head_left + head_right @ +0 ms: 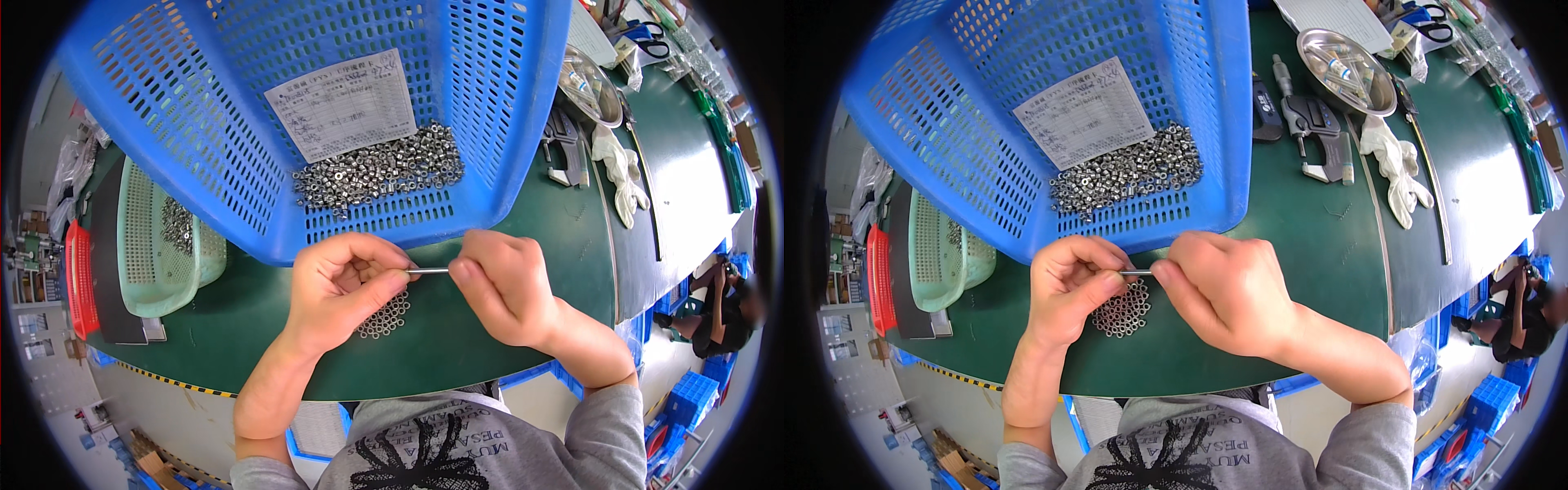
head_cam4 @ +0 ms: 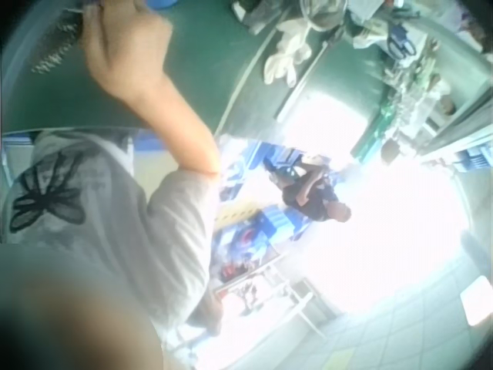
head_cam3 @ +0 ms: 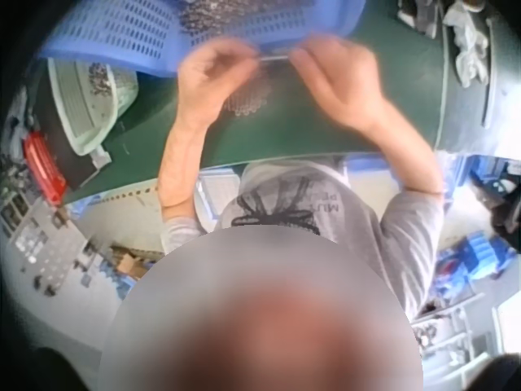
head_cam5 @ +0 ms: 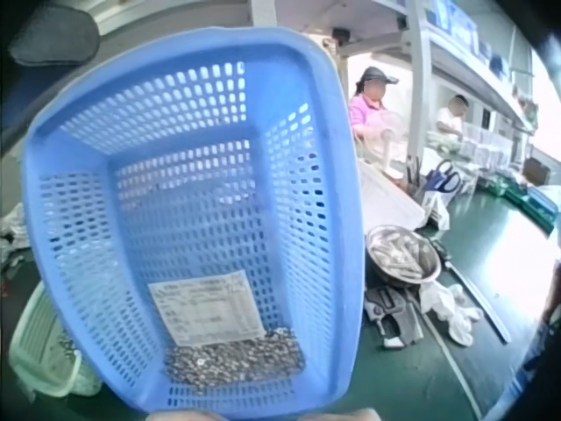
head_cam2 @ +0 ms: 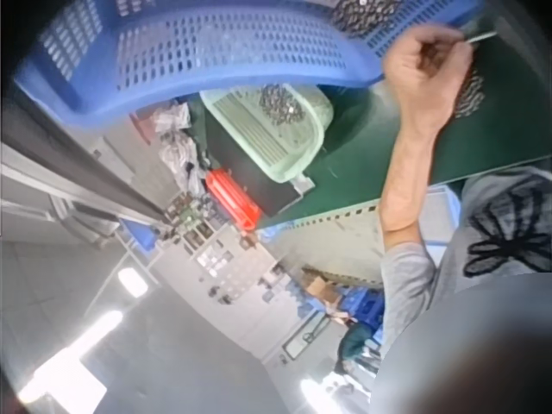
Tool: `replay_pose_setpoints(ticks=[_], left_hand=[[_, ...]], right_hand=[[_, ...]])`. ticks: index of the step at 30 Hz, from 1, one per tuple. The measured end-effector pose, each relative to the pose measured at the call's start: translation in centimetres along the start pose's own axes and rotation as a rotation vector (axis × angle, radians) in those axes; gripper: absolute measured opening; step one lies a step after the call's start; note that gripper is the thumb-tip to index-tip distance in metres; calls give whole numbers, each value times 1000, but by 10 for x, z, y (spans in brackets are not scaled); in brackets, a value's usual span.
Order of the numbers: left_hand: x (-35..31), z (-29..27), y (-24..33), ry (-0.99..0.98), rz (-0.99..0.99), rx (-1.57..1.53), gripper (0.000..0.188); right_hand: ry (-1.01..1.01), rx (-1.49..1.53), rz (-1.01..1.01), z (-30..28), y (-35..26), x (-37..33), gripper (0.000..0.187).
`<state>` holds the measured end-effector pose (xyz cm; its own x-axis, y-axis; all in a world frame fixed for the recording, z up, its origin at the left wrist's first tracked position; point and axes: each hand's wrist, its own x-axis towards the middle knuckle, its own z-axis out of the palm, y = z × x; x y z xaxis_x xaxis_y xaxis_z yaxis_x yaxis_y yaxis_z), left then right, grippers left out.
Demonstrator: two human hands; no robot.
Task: Thread metal rings onto a rod and measure them using a digital caliper.
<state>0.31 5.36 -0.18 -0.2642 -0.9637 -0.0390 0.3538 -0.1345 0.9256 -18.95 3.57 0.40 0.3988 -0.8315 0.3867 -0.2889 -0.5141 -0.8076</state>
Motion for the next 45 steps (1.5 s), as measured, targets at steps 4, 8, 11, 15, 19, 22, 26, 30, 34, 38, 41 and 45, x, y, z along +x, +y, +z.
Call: replay_pose_setpoints(ticks=[4, 8, 11, 15, 19, 22, 26, 30, 34, 38, 41, 45], left_hand=[[-2, 3, -4, 13, 30, 36, 10], [-1, 7, -8, 50, 138, 135, 11], [-1, 8, -7, 42, 160, 152, 12], [-1, 3, -7, -37, 119, -12, 13], [-2, 2, -10, -54, 48, -139, 12], [-1, 5, -10, -7, 97, -21, 12], [-3, 13, -8, -40, 152, 147, 11], [-4, 17, -7, -75, 134, 125, 12], [-5, 3, 3, 16, 9, 10, 12], [7, -13, 23, 262, 11, -58, 9], [8, -21, 26, 279, 0, 108, 8], [8, -11, 19, 407, 79, 982, 13]], right_hand=[[-24, -65, -58, 2, 0, 0, 16], [8, -126, -138, 1, -1, 0, 16], [13, -113, -166, -1, -2, 1, 14], [-14, -5, -104, 1, -1, 1, 12], [22, 29, -70, 3, -1, 0, 13], [12, -92, -114, 1, -2, 0, 16], [-43, -225, -203, 7, -2, -3, 21], [-97, -97, -125, 3, 1, -3, 18], [46, 100, -105, 0, 0, 0, 10], [66, 90, -102, -5, -1, 0, 11], [45, 26, -166, -1, 0, -1, 12], [24, 14, -185, 1, -2, -1, 14]])
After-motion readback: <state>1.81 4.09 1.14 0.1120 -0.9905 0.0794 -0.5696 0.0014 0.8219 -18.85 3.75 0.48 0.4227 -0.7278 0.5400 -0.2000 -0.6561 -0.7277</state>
